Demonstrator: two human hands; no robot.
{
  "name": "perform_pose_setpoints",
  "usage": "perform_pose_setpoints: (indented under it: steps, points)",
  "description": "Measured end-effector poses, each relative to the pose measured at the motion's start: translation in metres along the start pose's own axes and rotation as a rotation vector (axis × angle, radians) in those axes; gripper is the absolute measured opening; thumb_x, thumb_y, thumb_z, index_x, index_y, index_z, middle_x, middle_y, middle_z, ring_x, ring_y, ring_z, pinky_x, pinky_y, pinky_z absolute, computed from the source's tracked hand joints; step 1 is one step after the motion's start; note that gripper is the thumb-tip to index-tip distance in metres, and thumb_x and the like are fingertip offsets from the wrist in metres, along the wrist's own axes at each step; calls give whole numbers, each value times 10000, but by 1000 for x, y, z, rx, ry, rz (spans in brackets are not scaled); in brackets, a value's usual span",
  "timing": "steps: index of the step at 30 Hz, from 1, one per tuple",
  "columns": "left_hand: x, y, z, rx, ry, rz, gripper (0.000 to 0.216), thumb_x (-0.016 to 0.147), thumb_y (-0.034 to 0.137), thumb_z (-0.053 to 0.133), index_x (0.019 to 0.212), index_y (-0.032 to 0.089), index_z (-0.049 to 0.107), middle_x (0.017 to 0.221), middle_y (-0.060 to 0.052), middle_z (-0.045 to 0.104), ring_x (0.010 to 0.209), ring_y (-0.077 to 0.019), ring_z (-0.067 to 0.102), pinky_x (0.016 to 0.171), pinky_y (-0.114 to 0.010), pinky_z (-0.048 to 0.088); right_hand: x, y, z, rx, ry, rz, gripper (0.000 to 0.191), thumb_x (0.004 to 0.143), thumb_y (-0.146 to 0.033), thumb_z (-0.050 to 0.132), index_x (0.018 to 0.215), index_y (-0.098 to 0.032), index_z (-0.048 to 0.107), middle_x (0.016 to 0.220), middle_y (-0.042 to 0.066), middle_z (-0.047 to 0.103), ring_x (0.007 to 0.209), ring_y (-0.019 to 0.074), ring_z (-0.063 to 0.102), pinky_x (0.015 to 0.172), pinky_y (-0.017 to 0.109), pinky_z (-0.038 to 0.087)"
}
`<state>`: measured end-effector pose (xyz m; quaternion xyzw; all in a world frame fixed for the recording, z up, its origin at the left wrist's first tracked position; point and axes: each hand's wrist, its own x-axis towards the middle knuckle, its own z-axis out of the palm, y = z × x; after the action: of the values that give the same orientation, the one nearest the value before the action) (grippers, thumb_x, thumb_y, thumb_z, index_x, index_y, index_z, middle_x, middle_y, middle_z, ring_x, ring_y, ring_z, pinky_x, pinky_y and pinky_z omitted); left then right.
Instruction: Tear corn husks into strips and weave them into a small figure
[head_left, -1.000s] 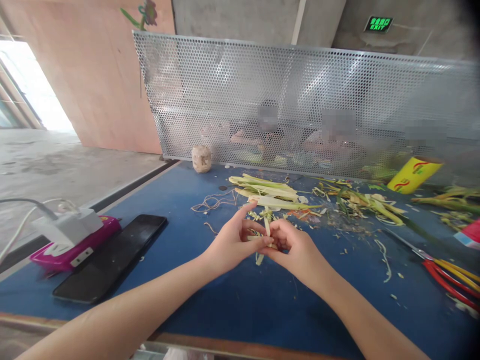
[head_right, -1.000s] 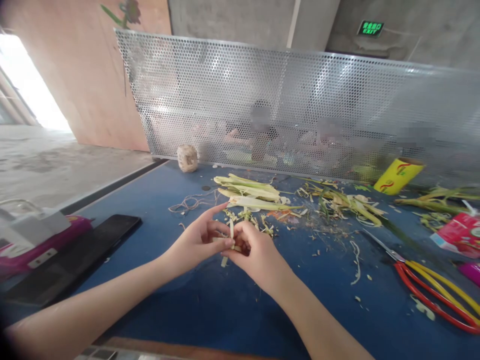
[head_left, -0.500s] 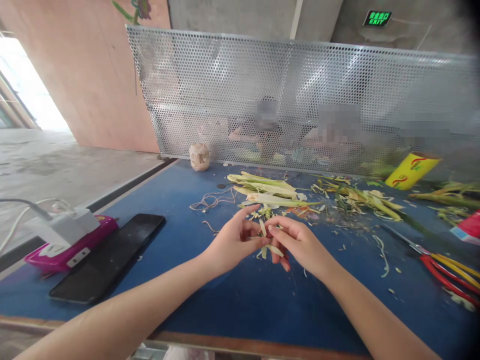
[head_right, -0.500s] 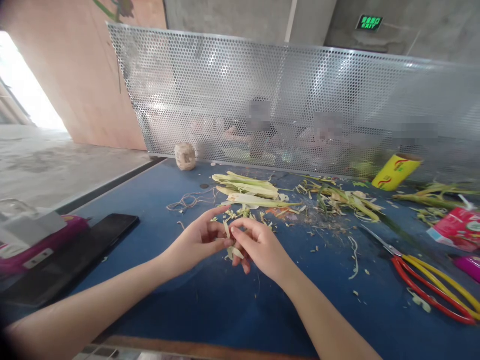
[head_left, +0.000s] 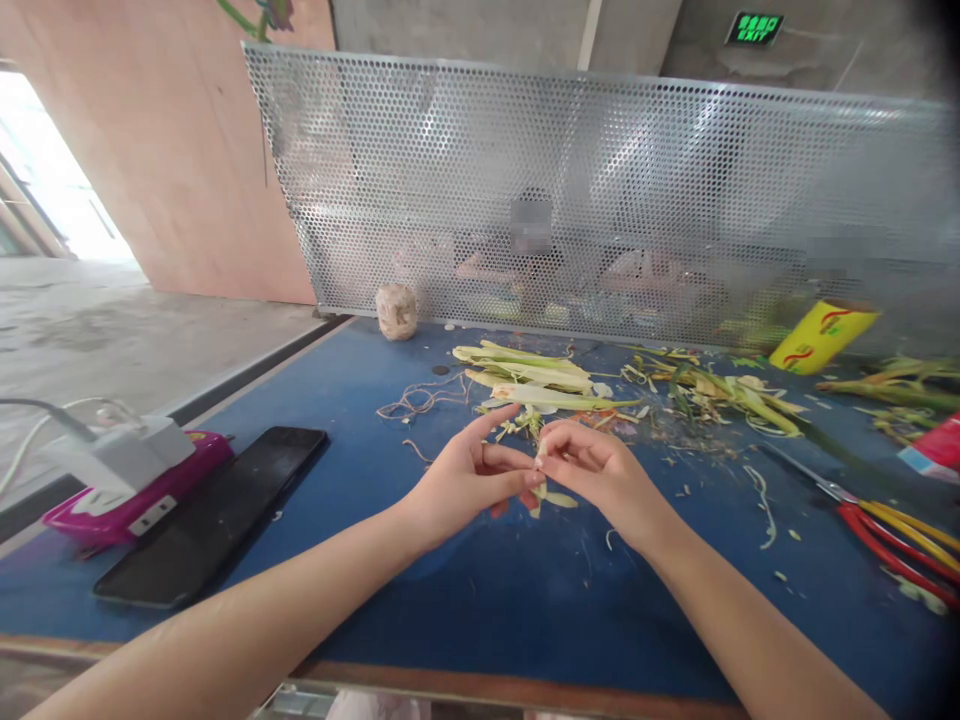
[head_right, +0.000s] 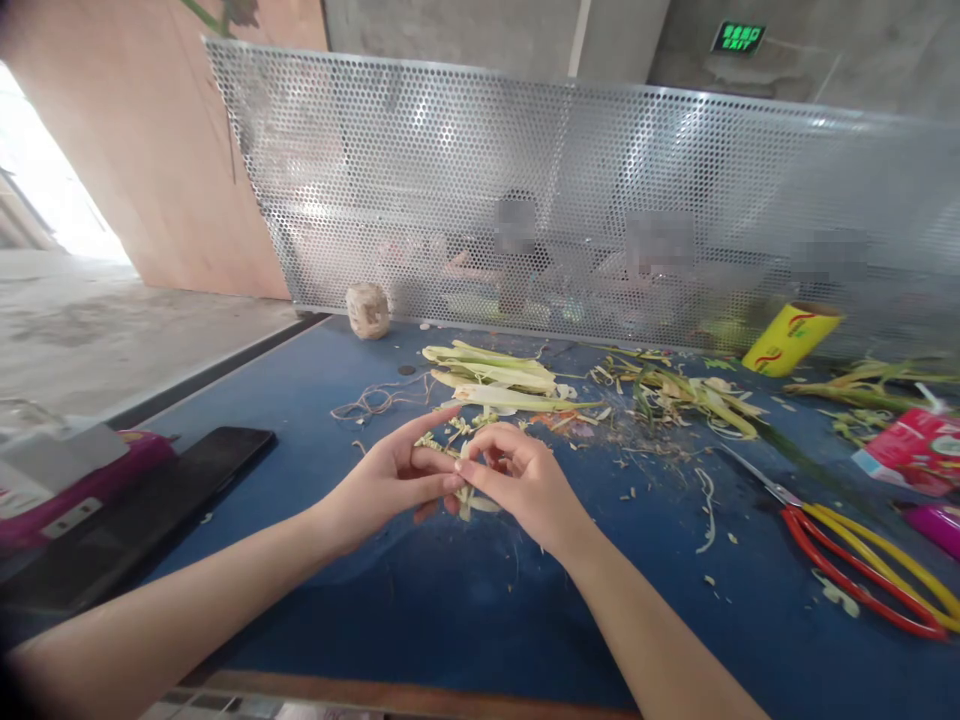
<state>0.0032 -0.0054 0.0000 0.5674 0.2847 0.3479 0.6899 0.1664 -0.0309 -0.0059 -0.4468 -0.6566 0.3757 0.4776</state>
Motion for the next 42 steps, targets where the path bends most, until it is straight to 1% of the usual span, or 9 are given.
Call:
perform_pose_setpoints:
  steps: [6, 12, 17, 21, 24, 27, 31, 36, 42]
  points:
    - [-1, 1, -3, -29, -94, -20, 729, 624, 132, 702, 1260, 197, 352, 686, -1, 671, 506, -112, 586, 408, -185, 385, -2, 2, 2, 173, 17, -17, 114, 699, -261, 643, 623, -194, 591, 794, 13, 500, 708, 135, 513, 630, 265, 429]
    - [-1, -1, -3, -22, -188, -81, 688, 640, 101, 683, 1240, 198, 360, 690, -9, 672, 497, -110, 589, 414, -197, 444, -2, 6, 6, 167, 196, -69, 102, 693, -240, 656, 629, -198, 588, 800, 4, 507, 731, 130, 500, 644, 251, 403]
    - [0, -4, -3, -86, -177, -57, 743, 608, 75, 699, 1248, 193, 341, 721, -7, 641, 577, -125, 600, 436, -210, 484, 0, 5, 3, 122, 124, 76, 170, 764, -346, 569, 705, -188, 545, 613, -22, 489, 554, 106, 442, 544, 239, 386]
    - [1, -3, -5, -24, -105, 2, 773, 586, 80, 714, 1244, 183, 323, 709, 0, 615, 576, -127, 589, 421, -206, 484, 0, 1, -1, -80, 20, 47, 250, 827, -408, 450, 751, -182, 523, 637, -10, 495, 550, 105, 435, 507, 226, 359]
    - [1, 0, -5, 64, -26, 73, 746, 619, 121, 700, 1244, 180, 299, 688, 10, 595, 582, -131, 592, 417, -196, 472, -3, -2, -2, -253, -61, 29, 263, 821, -393, 466, 658, -187, 484, 561, -32, 432, 512, 95, 379, 473, 219, 315]
    - [1, 3, -5, 118, 12, 117, 732, 639, 150, 687, 1246, 178, 280, 664, 18, 585, 572, -134, 590, 414, -200, 468, -4, -3, -1, -309, -108, 5, 317, 822, -346, 463, 553, -182, 435, 509, -36, 393, 483, 88, 345, 454, 222, 284]
    - [-1, 4, -5, 117, -9, 133, 745, 637, 157, 688, 1256, 198, 276, 642, 35, 570, 549, -121, 578, 420, -202, 469, -3, -2, -5, -196, -130, 39, 341, 816, -366, 463, 535, -181, 406, 492, -45, 367, 449, 72, 311, 424, 215, 256]
    - [-1, 3, -5, 46, -109, 134, 722, 650, 142, 673, 1253, 229, 285, 677, 37, 561, 552, -113, 580, 430, -204, 481, -4, 1, -14, 32, -200, 82, 335, 800, -367, 495, 539, -181, 396, 458, -62, 348, 420, 60, 276, 416, 218, 226]
    - [-3, 7, -6, 3, -149, 139, 753, 670, 104, 652, 1294, 240, 254, 731, 6, 580, 615, -129, 602, 433, -183, 471, -3, 3, -15, 205, -146, 83, 346, 794, -372, 523, 531, -188, 393, 430, -69, 325, 420, 73, 305, 446, 235, 265]
